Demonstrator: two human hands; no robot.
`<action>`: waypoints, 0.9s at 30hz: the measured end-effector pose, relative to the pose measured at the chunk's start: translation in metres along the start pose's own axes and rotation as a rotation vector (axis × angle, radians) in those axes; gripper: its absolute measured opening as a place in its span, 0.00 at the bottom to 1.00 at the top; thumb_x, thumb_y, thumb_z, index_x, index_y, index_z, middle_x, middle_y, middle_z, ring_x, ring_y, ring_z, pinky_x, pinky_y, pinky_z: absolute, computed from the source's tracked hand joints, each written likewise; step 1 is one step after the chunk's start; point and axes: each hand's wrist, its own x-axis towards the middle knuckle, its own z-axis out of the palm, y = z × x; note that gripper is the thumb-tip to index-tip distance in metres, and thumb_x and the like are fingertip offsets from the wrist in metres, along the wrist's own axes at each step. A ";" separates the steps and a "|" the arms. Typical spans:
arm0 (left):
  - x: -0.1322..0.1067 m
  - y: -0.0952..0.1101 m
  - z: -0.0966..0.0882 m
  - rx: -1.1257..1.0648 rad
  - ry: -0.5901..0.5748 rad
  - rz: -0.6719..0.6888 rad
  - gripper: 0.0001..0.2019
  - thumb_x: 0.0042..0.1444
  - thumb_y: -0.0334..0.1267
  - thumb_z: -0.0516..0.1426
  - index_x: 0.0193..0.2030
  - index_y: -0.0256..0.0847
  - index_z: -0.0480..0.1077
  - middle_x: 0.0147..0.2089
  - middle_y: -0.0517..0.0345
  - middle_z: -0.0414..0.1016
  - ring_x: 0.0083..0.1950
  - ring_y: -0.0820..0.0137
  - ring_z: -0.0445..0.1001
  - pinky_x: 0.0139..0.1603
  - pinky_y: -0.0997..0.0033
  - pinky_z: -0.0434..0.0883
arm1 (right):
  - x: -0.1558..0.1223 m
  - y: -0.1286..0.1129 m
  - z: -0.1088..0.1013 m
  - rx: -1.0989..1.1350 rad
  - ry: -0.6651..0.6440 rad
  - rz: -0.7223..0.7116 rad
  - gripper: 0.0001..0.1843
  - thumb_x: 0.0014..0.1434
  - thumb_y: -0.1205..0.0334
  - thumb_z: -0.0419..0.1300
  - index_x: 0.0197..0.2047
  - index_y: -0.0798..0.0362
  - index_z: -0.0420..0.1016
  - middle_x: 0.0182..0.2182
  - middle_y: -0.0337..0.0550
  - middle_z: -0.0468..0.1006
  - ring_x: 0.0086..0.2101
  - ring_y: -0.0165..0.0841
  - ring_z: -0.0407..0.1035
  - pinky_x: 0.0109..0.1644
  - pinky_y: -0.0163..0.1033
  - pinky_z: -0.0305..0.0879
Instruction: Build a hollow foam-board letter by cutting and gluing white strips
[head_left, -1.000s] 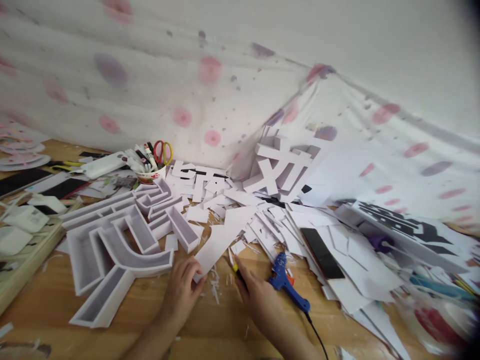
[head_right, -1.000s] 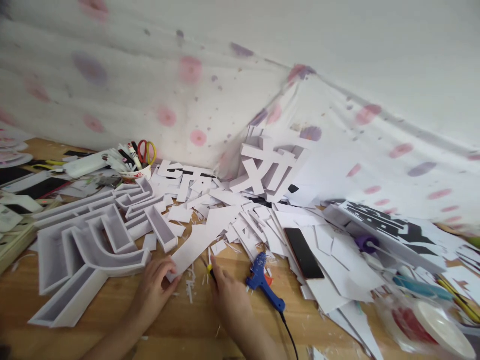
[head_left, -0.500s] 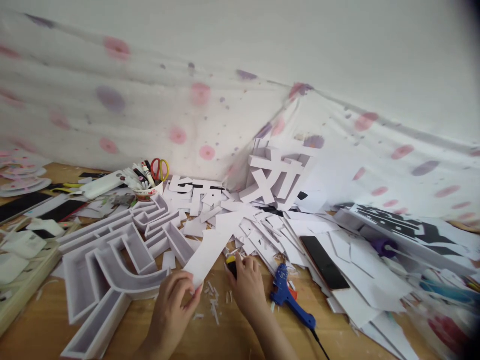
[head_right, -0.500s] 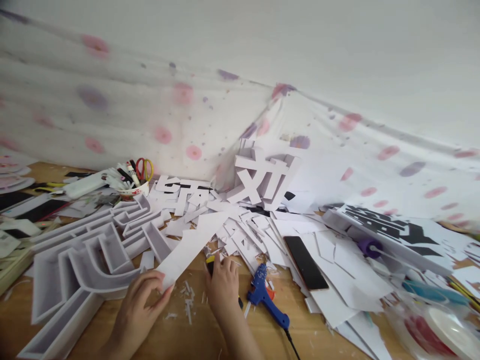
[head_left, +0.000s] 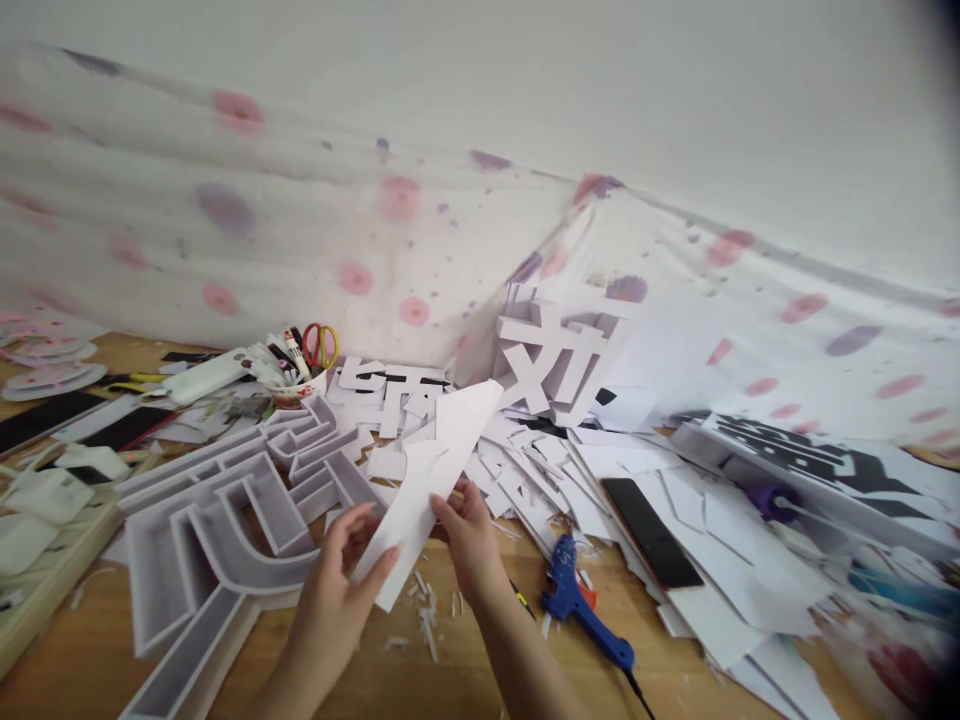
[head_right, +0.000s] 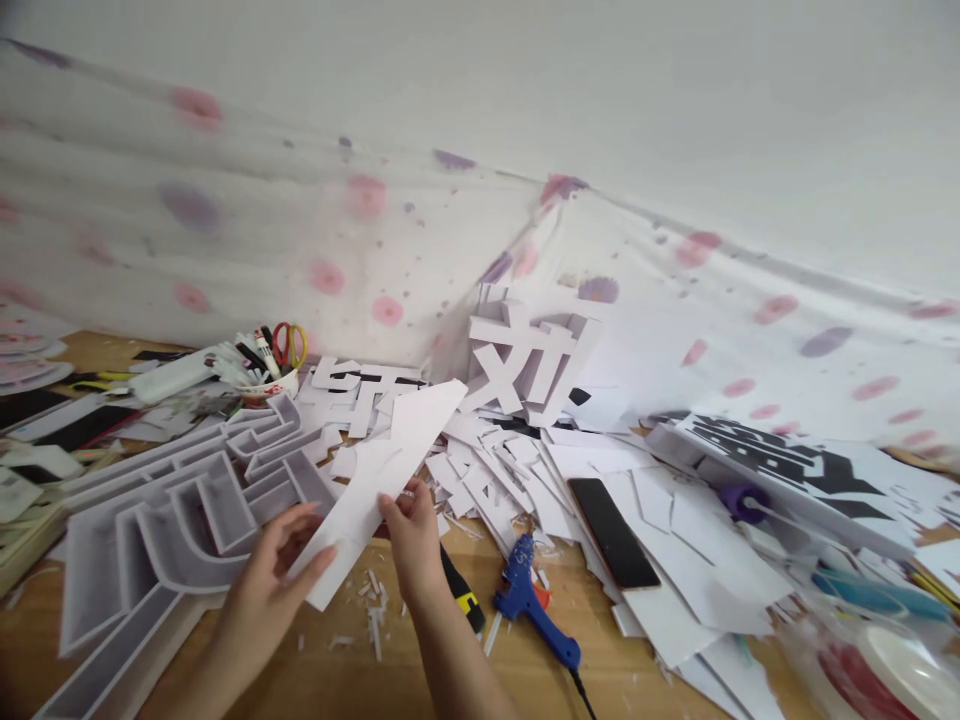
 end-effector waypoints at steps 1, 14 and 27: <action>0.006 0.004 -0.001 -0.064 -0.107 -0.123 0.21 0.46 0.52 0.59 0.43 0.41 0.69 0.38 0.52 0.78 0.38 0.62 0.77 0.36 0.65 0.74 | -0.001 -0.004 0.001 0.017 -0.016 -0.003 0.22 0.44 0.54 0.66 0.37 0.52 0.61 0.24 0.34 0.75 0.25 0.29 0.70 0.28 0.34 0.67; 0.019 0.024 -0.004 -0.264 -0.324 -0.350 0.19 0.41 0.52 0.62 0.34 0.38 0.74 0.30 0.58 0.78 0.32 0.67 0.74 0.32 0.72 0.70 | -0.003 -0.017 -0.001 0.197 -0.199 0.268 0.24 0.36 0.57 0.71 0.34 0.56 0.67 0.25 0.39 0.77 0.26 0.30 0.72 0.30 0.34 0.68; 0.036 0.017 0.009 -0.105 -0.168 -0.411 0.23 0.40 0.49 0.60 0.41 0.37 0.75 0.38 0.52 0.81 0.41 0.58 0.77 0.38 0.66 0.71 | 0.001 -0.013 0.003 -0.189 0.024 -0.338 0.14 0.54 0.55 0.59 0.38 0.49 0.57 0.28 0.37 0.76 0.27 0.30 0.70 0.29 0.35 0.66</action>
